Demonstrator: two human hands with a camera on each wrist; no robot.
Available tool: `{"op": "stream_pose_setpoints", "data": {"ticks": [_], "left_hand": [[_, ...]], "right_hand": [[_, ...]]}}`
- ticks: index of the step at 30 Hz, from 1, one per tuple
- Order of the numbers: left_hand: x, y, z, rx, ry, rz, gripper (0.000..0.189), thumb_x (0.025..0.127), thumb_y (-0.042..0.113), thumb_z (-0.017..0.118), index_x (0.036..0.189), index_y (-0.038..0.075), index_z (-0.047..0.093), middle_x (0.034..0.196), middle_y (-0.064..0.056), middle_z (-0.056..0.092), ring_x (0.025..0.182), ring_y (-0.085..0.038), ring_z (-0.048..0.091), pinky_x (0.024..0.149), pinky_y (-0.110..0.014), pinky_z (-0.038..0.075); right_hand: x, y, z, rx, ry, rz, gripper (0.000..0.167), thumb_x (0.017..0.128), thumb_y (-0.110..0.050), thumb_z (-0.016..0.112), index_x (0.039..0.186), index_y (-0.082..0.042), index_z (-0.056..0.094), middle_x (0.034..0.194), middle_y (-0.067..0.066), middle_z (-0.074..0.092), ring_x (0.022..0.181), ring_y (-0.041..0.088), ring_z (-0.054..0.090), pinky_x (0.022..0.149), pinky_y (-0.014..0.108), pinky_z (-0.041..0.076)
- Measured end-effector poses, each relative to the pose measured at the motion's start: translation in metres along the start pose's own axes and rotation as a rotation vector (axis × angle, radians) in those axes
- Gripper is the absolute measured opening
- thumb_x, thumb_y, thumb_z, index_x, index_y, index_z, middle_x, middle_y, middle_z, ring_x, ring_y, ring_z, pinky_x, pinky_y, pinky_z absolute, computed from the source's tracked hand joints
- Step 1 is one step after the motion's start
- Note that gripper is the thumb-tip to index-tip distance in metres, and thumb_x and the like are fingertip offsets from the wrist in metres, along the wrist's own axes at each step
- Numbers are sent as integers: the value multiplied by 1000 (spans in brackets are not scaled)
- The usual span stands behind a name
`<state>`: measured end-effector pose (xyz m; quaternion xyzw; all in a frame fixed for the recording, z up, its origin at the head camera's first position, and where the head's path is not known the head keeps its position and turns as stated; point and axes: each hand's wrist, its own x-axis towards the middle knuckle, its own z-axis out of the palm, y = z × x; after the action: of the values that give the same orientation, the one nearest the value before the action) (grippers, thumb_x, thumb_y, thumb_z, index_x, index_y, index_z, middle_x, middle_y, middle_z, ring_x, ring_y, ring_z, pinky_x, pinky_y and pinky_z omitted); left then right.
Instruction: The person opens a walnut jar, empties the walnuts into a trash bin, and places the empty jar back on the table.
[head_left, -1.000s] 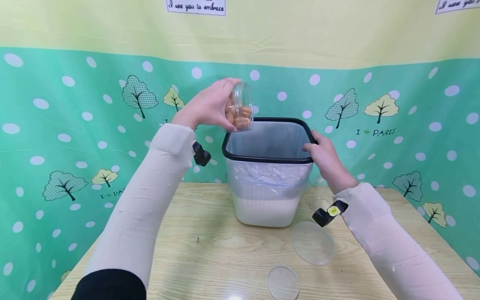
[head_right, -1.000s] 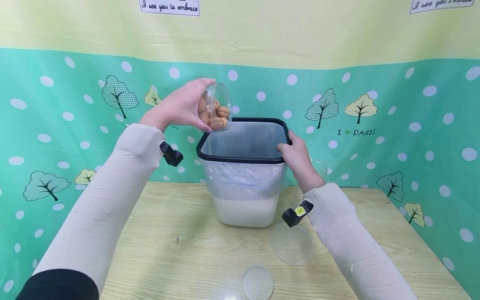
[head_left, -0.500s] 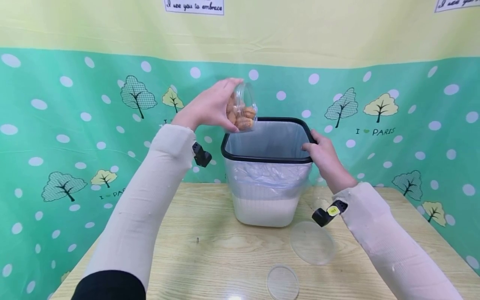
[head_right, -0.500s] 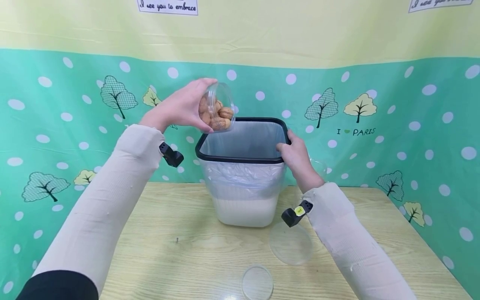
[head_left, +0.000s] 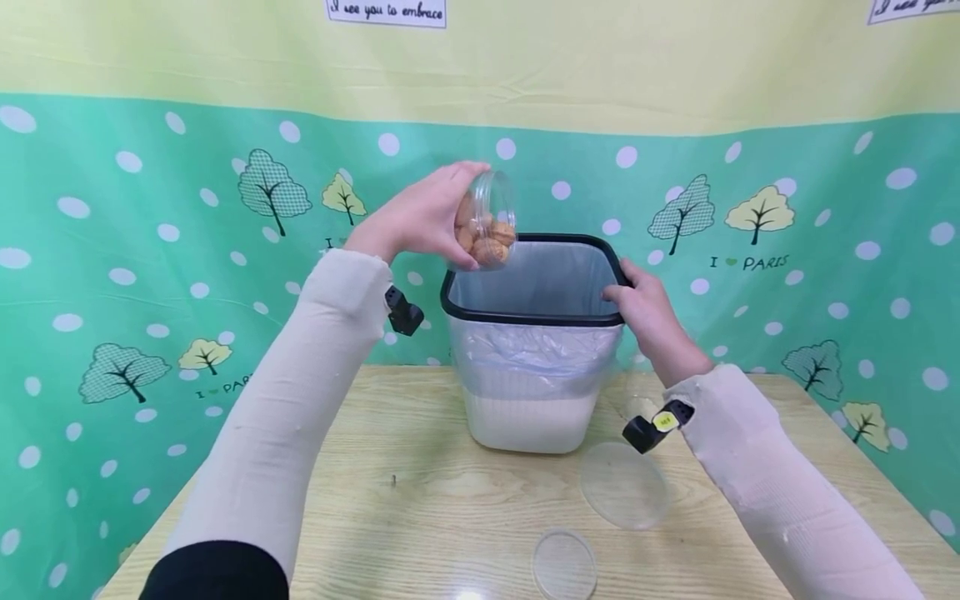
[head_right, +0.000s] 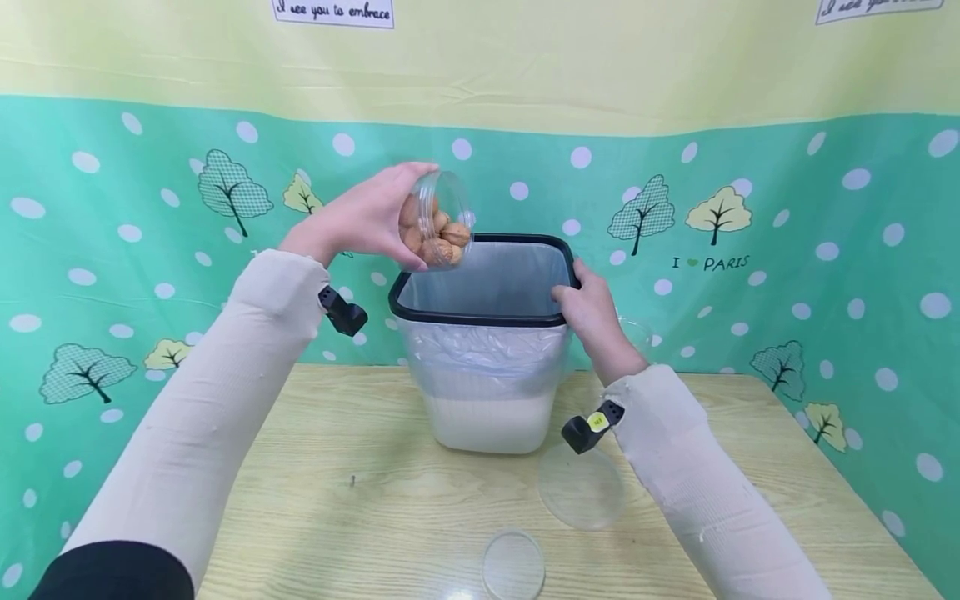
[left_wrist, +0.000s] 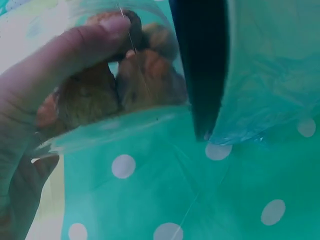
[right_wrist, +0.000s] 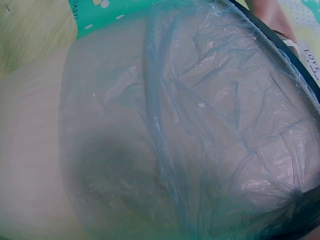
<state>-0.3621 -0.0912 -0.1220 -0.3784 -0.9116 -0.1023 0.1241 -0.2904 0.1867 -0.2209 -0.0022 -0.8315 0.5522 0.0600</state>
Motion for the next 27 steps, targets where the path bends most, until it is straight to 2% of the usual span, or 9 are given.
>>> {"op": "stream_pose_setpoints", "data": {"ticks": [4, 10, 16, 22, 27], "left_hand": [[-1, -2, 0, -3, -5, -4, 116, 61, 38, 87, 149, 9, 17, 151, -10, 26, 134, -26, 29, 105, -48, 35], [2, -5, 1, 51, 8, -3, 117, 61, 39, 87, 149, 9, 16, 150, -10, 28, 134, -26, 30, 106, -45, 34], [5, 2, 2, 1, -5, 16, 116, 61, 41, 86, 149, 10, 16, 150, -8, 28, 134, -22, 29, 107, -42, 34], [4, 0, 2, 54, -13, 11, 115, 62, 39, 86, 149, 8, 17, 152, -10, 25, 138, -26, 25, 109, -46, 31], [3, -1, 3, 71, -15, -14, 116, 62, 39, 86, 149, 9, 16, 153, -8, 24, 139, -24, 24, 109, -44, 30]], "right_hand": [[1, -1, 0, -8, -1, 5, 69, 91, -7, 42, 150, -8, 6, 157, 8, 4, 143, 25, 6, 112, 42, 24], [1, -1, 1, 7, -3, 6, 70, 90, -6, 42, 150, -8, 6, 157, 9, 4, 143, 24, 6, 112, 41, 25], [1, 0, 0, 15, 1, 1, 69, 91, -6, 42, 150, -7, 6, 157, 9, 5, 143, 24, 8, 110, 42, 27], [1, 1, 0, 11, 0, -8, 69, 91, -6, 42, 150, -7, 6, 157, 10, 5, 142, 24, 9, 110, 41, 27], [1, 1, 0, 14, 2, -8, 68, 91, -6, 42, 150, -7, 6, 157, 10, 5, 142, 23, 9, 111, 41, 27]]}}
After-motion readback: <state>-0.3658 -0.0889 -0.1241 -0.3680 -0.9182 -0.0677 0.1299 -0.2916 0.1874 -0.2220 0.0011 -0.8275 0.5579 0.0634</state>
